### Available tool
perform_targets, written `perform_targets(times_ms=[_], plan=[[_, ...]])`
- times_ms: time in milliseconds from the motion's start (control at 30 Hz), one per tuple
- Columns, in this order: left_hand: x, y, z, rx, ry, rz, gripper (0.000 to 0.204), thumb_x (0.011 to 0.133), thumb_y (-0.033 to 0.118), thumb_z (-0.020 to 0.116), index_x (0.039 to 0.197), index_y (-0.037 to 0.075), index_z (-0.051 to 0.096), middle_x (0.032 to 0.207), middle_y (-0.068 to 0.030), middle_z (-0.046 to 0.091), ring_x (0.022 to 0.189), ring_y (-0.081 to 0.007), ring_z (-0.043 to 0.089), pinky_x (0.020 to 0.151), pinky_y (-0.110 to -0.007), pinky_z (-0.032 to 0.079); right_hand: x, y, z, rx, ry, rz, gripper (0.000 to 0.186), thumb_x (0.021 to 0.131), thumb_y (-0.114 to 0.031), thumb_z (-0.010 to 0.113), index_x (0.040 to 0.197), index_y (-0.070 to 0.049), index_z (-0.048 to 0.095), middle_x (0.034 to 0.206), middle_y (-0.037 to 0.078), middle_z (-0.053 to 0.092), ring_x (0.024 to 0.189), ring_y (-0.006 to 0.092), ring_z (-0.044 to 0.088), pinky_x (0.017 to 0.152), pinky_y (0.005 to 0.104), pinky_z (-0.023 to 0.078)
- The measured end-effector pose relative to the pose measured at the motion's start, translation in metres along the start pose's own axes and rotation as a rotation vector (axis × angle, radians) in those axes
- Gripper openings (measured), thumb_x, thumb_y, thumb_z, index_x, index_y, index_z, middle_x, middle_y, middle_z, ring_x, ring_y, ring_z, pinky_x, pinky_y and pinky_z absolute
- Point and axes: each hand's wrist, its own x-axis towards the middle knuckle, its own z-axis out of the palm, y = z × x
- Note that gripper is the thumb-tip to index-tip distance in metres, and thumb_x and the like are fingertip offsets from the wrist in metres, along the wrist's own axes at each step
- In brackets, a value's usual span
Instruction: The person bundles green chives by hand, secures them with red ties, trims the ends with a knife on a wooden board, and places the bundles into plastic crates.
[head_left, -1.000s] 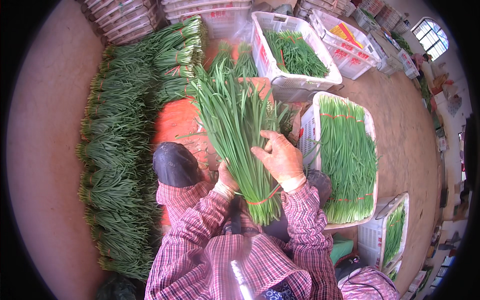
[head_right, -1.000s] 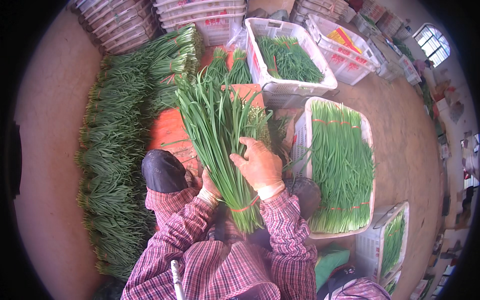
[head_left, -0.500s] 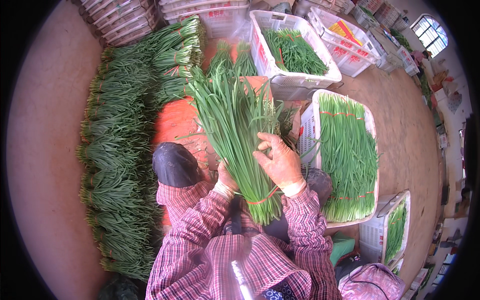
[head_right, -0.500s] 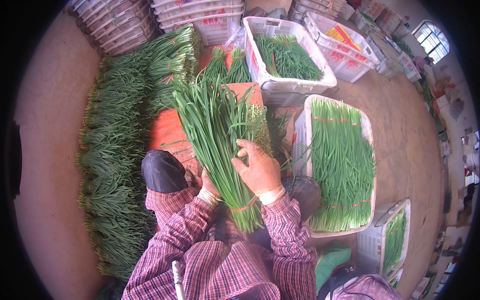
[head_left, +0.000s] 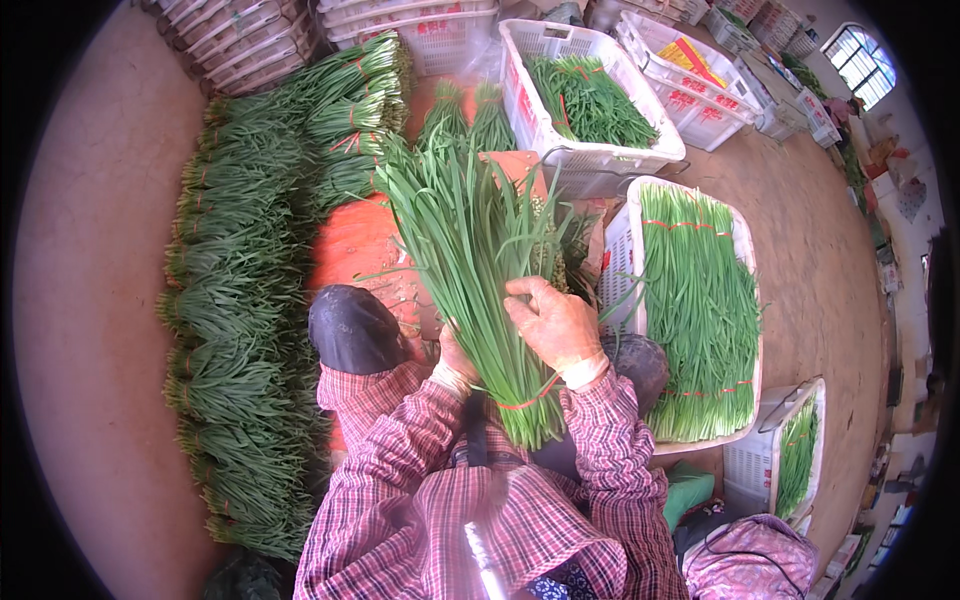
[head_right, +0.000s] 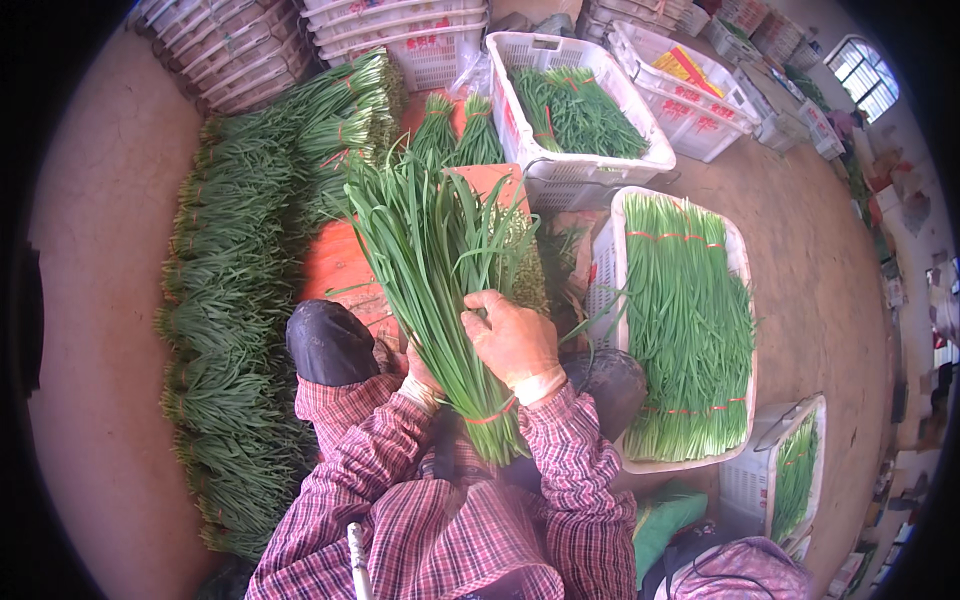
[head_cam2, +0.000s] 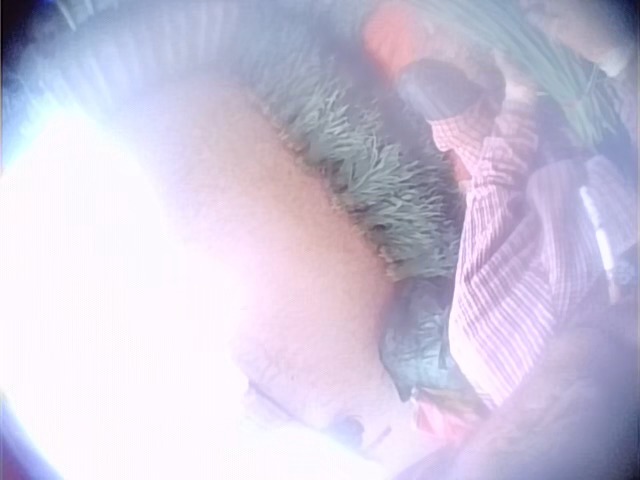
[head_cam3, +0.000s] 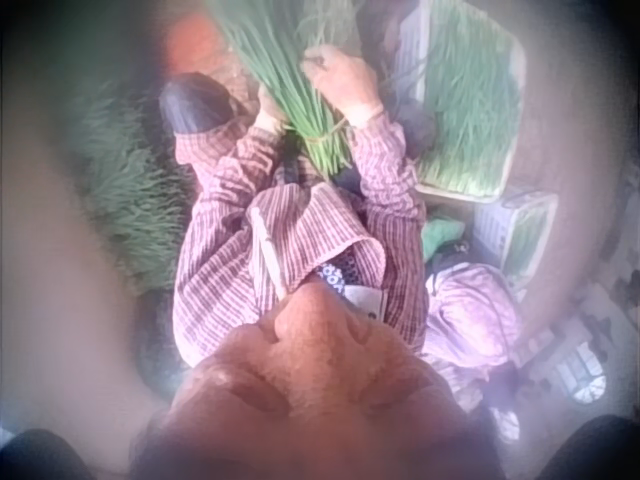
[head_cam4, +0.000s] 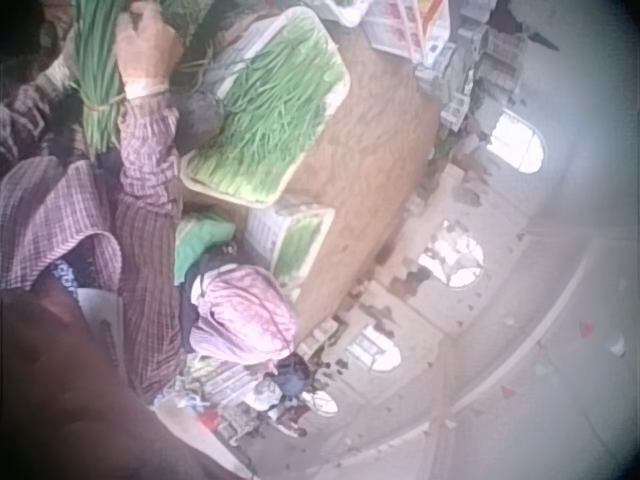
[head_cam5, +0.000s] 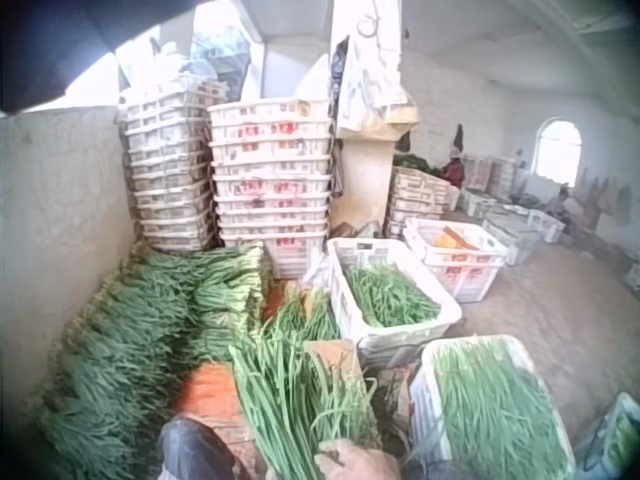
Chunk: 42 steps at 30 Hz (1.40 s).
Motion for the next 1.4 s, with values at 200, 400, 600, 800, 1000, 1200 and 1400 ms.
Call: perform_targets(times_ms=[200,400,600,800,1000,1200,1400], plan=[[0.001,0.004,-0.01,0.017,-0.025,-0.036,0.058,0.088,0.052,0.056,0.127,0.008,0.061,0.124,-0.0103,0.065,0.114,-0.0303,0.061,0.101,-0.048,0.048,0.005,0.004,0.005,0.119,-0.036,-0.008,0.028,0.086,-0.034,0.073,0.104,-0.013,0.07,0.068,0.006,0.067,0.061,0.0207,0.066,0.062,0.0348,0.052],[0.001,-0.001,0.009,0.029,0.06,0.018,0.056,0.09,0.049,0.052,0.124,0.005,0.062,0.122,-0.0145,0.066,0.113,-0.0334,0.063,0.103,-0.05,0.048,0.006,0.02,0.006,0.341,-0.033,0.04,0.025,0.087,-0.033,0.072,0.094,-0.01,0.07,0.079,0.009,0.073,0.075,0.0277,0.071,0.071,0.038,0.054],[0.0,-0.002,0.02,0.062,0.089,0.068,0.059,0.087,0.049,0.058,0.126,0.005,0.062,0.123,-0.0134,0.066,0.112,-0.0338,0.063,0.103,-0.05,0.048,0.001,0.026,0.003,0.365,0.117,0.03,0.019,0.087,-0.023,0.074,0.093,-0.007,0.067,0.079,0.008,0.072,0.072,0.0211,0.071,0.069,0.0334,0.053],[0.009,0.018,-0.019,0.074,0.206,0.14,0.054,0.082,0.043,0.061,0.12,0.006,0.066,0.12,-0.0152,0.068,0.109,-0.0376,0.064,0.099,-0.057,0.049,0.004,0.056,0.008,0.508,0.486,0.015,0.014,0.086,-0.013,0.076,0.091,-0.004,0.066,0.078,0.005,0.07,0.069,0.0127,0.065,0.066,0.029,0.052],[0.006,0.022,0.008,0.034,0.21,0.253,0.054,0.088,0.048,0.065,0.124,0.007,0.064,0.121,-0.0125,0.068,0.109,-0.0355,0.065,0.098,-0.055,0.052,-0.006,0.075,-0.018,0.927,0.655,0.17,0.009,0.092,-0.01,0.071,0.094,-0.003,0.065,0.071,-0.001,0.061,0.054,0.0027,0.049,0.047,0.0198,0.039],[0.004,0.043,-0.002,0.056,0.225,0.38,0.056,0.09,0.046,0.06,0.129,0.007,0.06,0.127,-0.0133,0.065,0.113,-0.0359,0.063,0.099,-0.054,0.052,-0.002,0.082,-0.063,1.059,0.738,0.035,0.011,0.093,-0.014,0.068,0.096,-0.004,0.064,0.071,-0.001,0.059,0.051,0.0035,0.047,0.046,0.0184,0.038],[-0.003,0.038,-0.001,0.056,0.162,0.343,0.051,0.09,0.047,0.061,0.123,0.008,0.064,0.121,-0.0118,0.068,0.11,-0.0343,0.065,0.098,-0.054,0.052,-0.015,0.079,-0.045,0.423,0.284,0.11,0.017,0.092,-0.018,0.069,0.103,-0.006,0.066,0.08,0.005,0.069,0.064,0.0156,0.064,0.058,0.0282,0.05]])
